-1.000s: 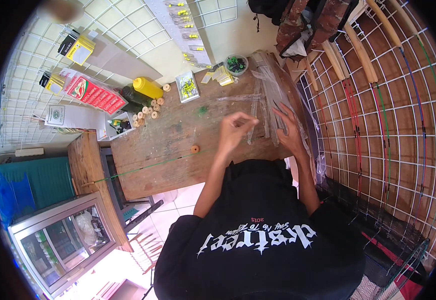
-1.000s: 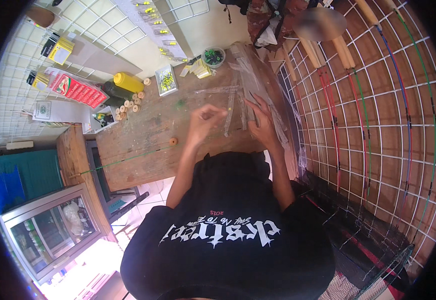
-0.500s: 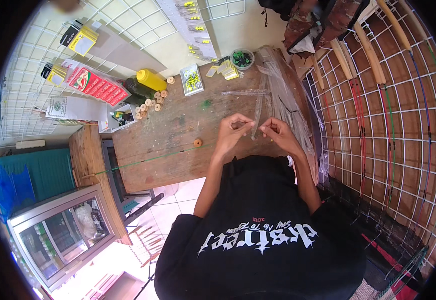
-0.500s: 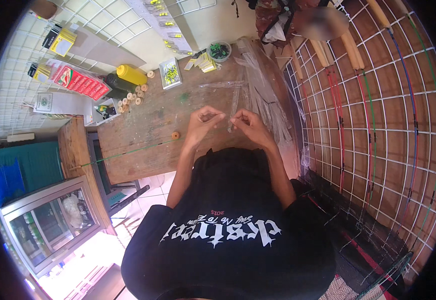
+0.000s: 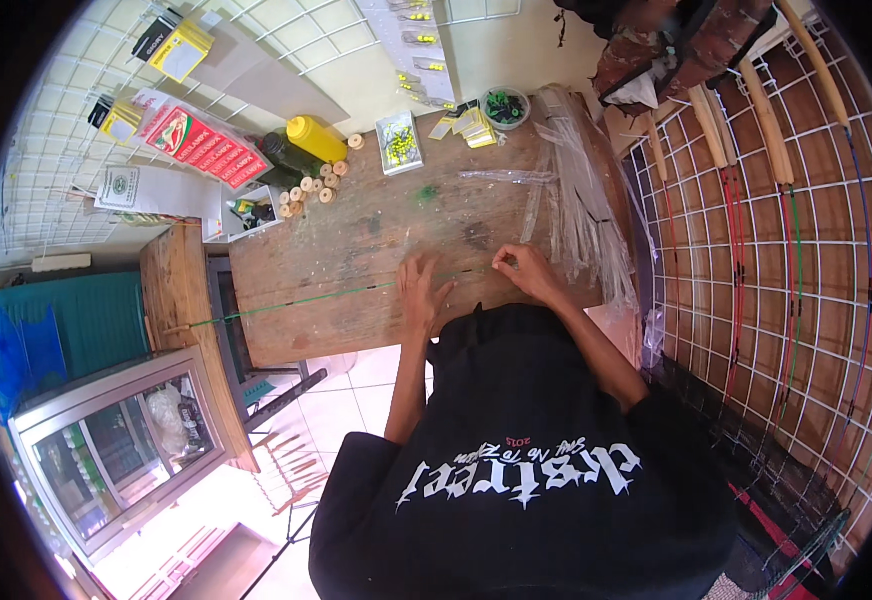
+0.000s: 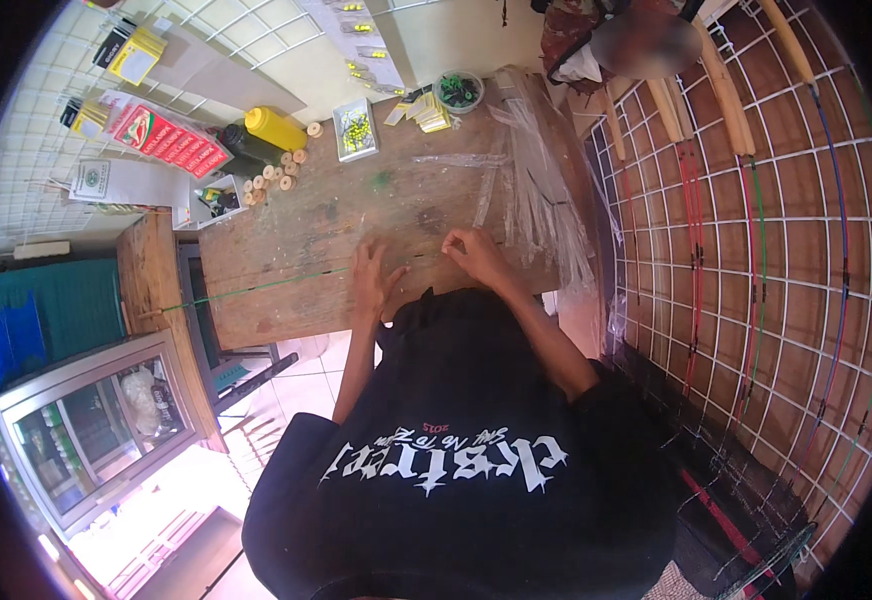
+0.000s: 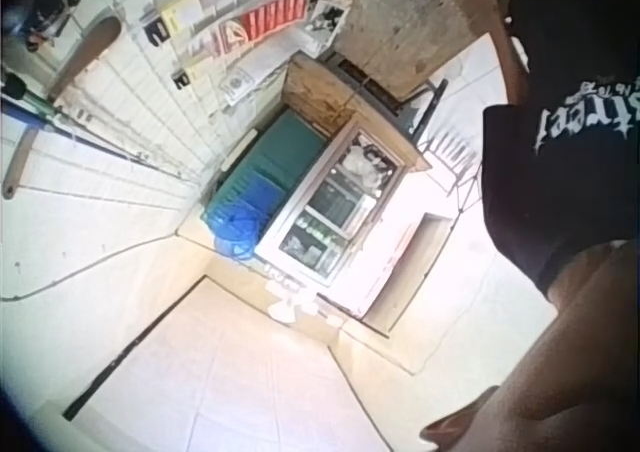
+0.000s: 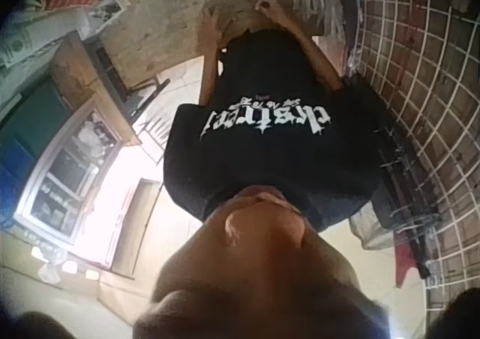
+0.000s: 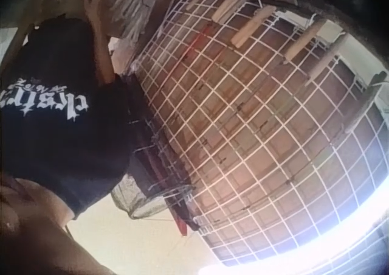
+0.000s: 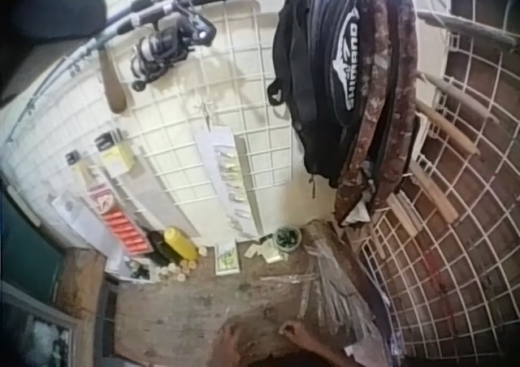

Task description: Assembling fishing tackle by threading a float and weights onto a fishing line on a workbench.

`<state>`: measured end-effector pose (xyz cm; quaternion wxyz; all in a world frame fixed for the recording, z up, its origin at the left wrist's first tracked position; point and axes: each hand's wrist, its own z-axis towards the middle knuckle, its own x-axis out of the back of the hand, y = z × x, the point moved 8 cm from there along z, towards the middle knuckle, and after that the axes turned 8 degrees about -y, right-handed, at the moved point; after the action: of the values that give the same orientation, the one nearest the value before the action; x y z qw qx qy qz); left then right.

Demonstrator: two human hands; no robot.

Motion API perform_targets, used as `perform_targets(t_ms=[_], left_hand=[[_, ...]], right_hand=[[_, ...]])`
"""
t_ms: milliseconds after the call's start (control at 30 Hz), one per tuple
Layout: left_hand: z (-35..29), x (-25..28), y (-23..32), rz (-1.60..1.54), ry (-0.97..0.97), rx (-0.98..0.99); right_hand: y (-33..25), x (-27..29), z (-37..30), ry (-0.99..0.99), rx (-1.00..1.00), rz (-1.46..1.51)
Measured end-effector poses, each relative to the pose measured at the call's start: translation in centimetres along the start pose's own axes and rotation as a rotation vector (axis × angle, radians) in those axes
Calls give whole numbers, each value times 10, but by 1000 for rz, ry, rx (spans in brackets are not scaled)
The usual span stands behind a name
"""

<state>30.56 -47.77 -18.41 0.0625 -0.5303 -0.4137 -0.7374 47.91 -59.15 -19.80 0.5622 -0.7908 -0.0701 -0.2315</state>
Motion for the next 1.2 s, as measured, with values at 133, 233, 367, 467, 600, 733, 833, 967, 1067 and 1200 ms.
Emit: perform_targets(t_ms=[133, 233, 367, 467, 600, 733, 833, 967, 1067, 1200], left_hand=[[-17, 9, 6, 221, 94, 23], [-34, -20, -34, -262, -127, 408], [-71, -77, -59, -1097, -383, 944], [-65, -87, -45, -1352, -381, 999], [-51, -97, -44, -1474, -338, 976], [-49, -98, -58, -1461, -260, 946], [-53, -94, -64, -1395, -269, 947], [-67, -69, -87, -1240, -225, 903], [-75, -43, -112, -1201, -80, 882], [-83, -18, -141, -1180, 159, 856]], right_hand=[[10, -10, 11, 15, 112, -166], [19, -19, 14, -44, 78, -251], [21, -27, 13, -83, 75, -253], [30, -30, 12, -122, 44, -257], [29, -29, 13, -119, 38, -242], [30, -29, 13, -145, 34, -218], [37, -31, 17, -171, 48, -193], [41, -27, 14, -49, 48, -175], [34, -25, 15, -65, 65, -147], [24, -21, 12, -77, 60, -142]])
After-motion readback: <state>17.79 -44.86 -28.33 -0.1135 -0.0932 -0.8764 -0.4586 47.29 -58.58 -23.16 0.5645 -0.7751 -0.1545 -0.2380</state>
